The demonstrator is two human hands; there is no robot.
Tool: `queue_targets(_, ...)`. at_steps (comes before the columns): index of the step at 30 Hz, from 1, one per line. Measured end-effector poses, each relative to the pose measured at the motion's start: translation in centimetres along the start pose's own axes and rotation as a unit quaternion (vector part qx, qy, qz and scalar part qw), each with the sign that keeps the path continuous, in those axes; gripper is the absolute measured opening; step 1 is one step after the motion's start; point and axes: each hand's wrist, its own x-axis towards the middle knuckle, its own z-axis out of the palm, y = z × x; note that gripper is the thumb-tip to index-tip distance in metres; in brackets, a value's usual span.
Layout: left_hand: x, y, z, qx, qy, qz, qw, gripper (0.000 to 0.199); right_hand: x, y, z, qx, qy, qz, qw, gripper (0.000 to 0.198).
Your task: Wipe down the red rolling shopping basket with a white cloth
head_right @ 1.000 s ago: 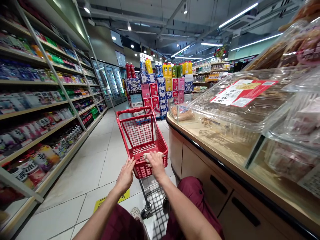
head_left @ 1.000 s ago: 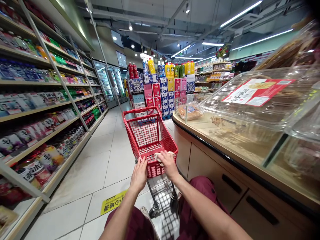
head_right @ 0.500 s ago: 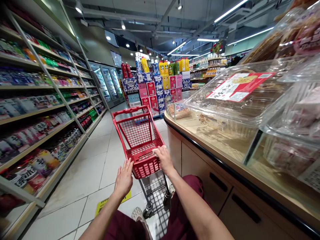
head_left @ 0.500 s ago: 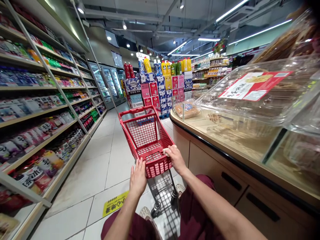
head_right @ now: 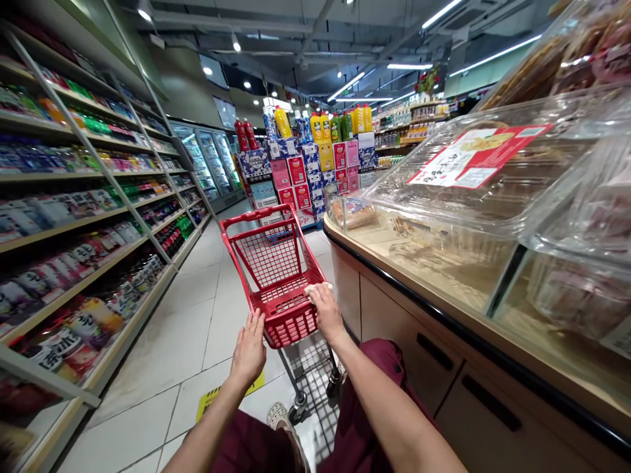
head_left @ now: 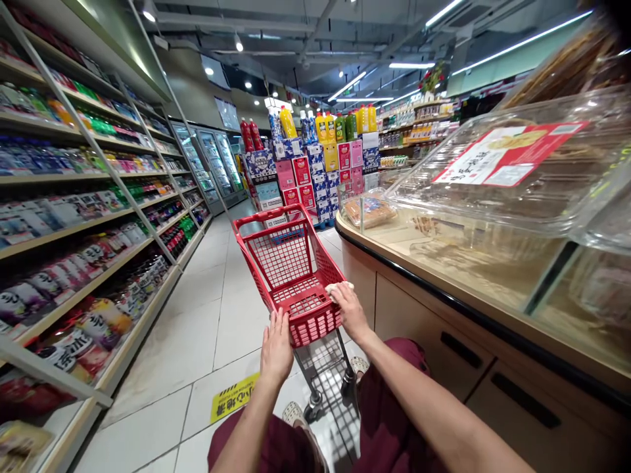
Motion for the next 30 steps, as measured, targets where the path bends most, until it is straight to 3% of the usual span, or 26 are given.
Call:
queue_targets(6, -0.1, -0.5, 0.0, -0.006, 0.003, 0.010, 1.000, 0.067, -2.0, -6.2, 3.9, 0.041, -0.044, -0.110, 0.992, 0.041)
queue_targets(9, -0.2, -0.7, -0.1, -0.001, -0.005, 0.016, 1.000, 0.071, -1.3, -3.8, 2.5, 0.036, -0.035, -0.092, 0.995, 0.039)
queue_targets(13, -0.4, -0.5, 0.3, -0.006, 0.008, 0.000, 1.000, 0.072, -0.2, 0.4, -0.2, 0.004, 0.012, 0.005, 1.000, 0.043)
queue_targets(20, -0.4, -0.2, -0.3, 0.010, -0.018, -0.017, 1.000, 0.071, -1.7, -5.9, 3.9, 0.046, -0.035, -0.090, 0.994, 0.039)
queue_targets(22, -0.4, -0.1, -0.6, 0.021, -0.029, -0.020, 0.999, 0.072, -1.2, -4.3, 2.9, 0.046, -0.030, -0.080, 0.995, 0.037)
queue_targets(26, -0.4, 0.6, -0.2, 0.020, -0.024, -0.037, 0.999, 0.072, 0.2, 0.7, -0.5, 0.012, 0.017, 0.023, 1.000, 0.040)
queue_targets(28, -0.4, 0.9, 0.1, 0.014, -0.017, -0.048, 0.999, 0.072, 0.2, 0.2, -0.6, 0.009, 0.014, 0.032, 0.999, 0.044)
queue_targets(30, -0.3, 1.0, 0.1, 0.016, -0.016, -0.053, 0.998, 0.071, -0.5, -2.3, 0.9, 0.021, -0.013, -0.009, 1.000, 0.046)
